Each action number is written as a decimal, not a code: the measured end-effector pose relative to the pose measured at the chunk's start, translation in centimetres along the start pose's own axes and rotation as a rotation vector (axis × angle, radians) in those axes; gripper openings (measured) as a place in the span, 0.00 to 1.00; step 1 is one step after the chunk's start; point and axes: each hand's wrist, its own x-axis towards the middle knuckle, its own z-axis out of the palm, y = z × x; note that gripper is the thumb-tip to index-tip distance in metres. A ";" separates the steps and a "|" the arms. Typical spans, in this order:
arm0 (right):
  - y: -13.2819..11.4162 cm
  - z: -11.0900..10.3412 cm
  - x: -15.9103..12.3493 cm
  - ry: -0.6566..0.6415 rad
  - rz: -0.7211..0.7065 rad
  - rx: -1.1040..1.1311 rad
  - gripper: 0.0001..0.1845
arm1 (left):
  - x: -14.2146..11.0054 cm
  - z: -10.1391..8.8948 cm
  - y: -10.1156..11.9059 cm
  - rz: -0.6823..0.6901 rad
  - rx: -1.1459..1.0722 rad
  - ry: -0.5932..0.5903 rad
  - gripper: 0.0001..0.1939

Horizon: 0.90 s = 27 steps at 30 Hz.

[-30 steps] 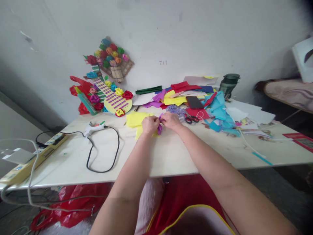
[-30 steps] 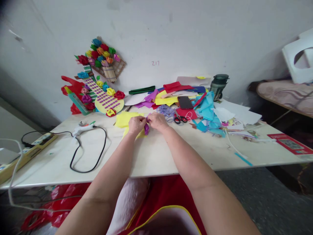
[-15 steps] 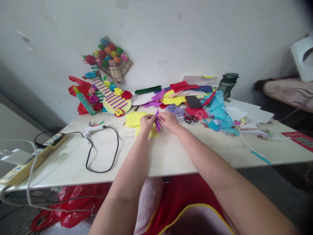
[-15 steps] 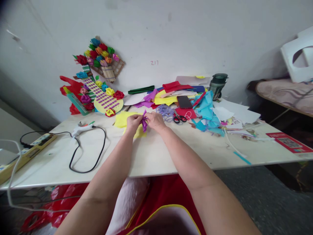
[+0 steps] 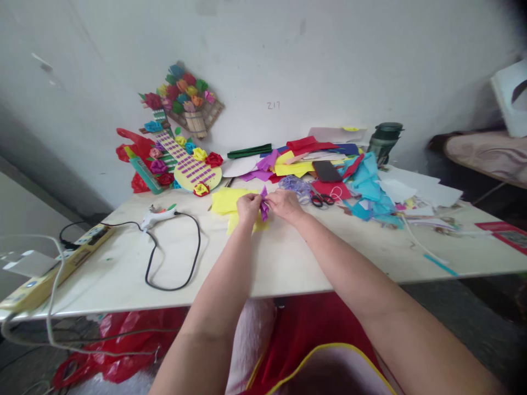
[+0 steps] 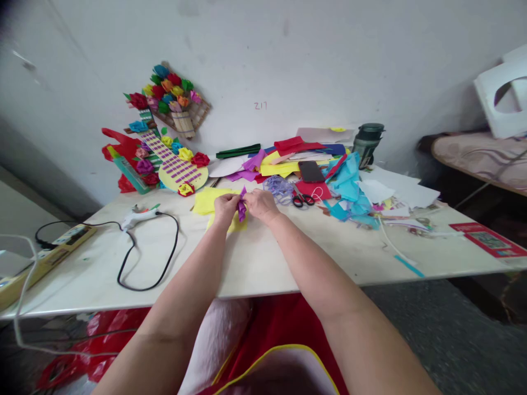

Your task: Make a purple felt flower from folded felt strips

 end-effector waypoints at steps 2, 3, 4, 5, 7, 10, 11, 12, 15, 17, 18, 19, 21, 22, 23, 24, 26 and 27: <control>0.0 0.1 0.0 -0.025 0.009 -0.010 0.16 | -0.5 0.0 0.3 -0.005 -0.025 -0.008 0.09; 0.1 0.2 0.0 -0.043 0.018 -0.008 0.16 | -0.6 -0.1 0.4 -0.010 -0.022 -0.013 0.10; 0.2 0.3 0.1 -0.063 0.026 0.000 0.16 | -0.8 -0.1 0.5 -0.017 -0.013 -0.022 0.10; 0.4 0.4 0.1 -0.082 0.032 0.012 0.16 | -0.8 -0.1 0.5 -0.022 0.003 -0.036 0.11; 0.7 0.7 0.2 -0.115 0.042 0.041 0.16 | -0.8 0.0 0.4 -0.025 0.052 -0.056 0.10; 1.0 0.9 0.3 -0.155 0.057 0.064 0.16 | -0.4 0.1 0.1 -0.001 0.148 -0.026 0.08; 1.0 0.8 0.3 -0.162 0.061 0.063 0.16 | -0.2 0.1 0.0 0.010 0.170 -0.011 0.08; 1.0 0.8 0.3 -0.164 0.066 0.061 0.16 | -0.2 0.2 0.0 0.021 0.183 -0.002 0.08; 0.9 0.6 0.3 -0.154 0.067 0.057 0.16 | -0.3 0.1 0.3 0.037 0.177 -0.055 0.11; 1.1 0.6 0.3 -0.150 0.058 0.058 0.17 | -0.4 -0.1 0.6 0.029 0.144 -0.124 0.14; 1.3 0.7 0.3 -0.147 0.054 0.061 0.17 | -0.4 -0.2 0.8 0.018 0.118 -0.161 0.16; 1.5 0.7 0.3 -0.144 0.054 0.065 0.16 | -0.4 -0.3 0.9 0.006 0.093 -0.197 0.17; 1.8 0.7 0.2 -0.137 0.065 0.078 0.16 | -0.3 -0.6 1.0 -0.016 0.061 -0.272 0.21; 2.0 0.7 0.2 -0.135 0.072 0.088 0.15 | -0.2 -0.7 1.0 -0.023 0.062 -0.309 0.22; 2.1 0.6 0.2 -0.134 0.077 0.100 0.15 | -0.1 -0.9 1.0 -0.026 0.077 -0.339 0.23; 2.2 0.6 0.2 -0.133 0.080 0.112 0.15 | 0.0 -1.0 1.0 -0.021 0.105 -0.359 0.24; 2.4 0.5 0.2 -0.129 0.078 0.137 0.14 | 0.0 -1.1 0.9 0.022 0.193 -0.371 0.23; 2.4 0.5 0.2 -0.126 0.076 0.150 0.14 | 0.0 -1.2 1.0 0.059 0.252 -0.367 0.22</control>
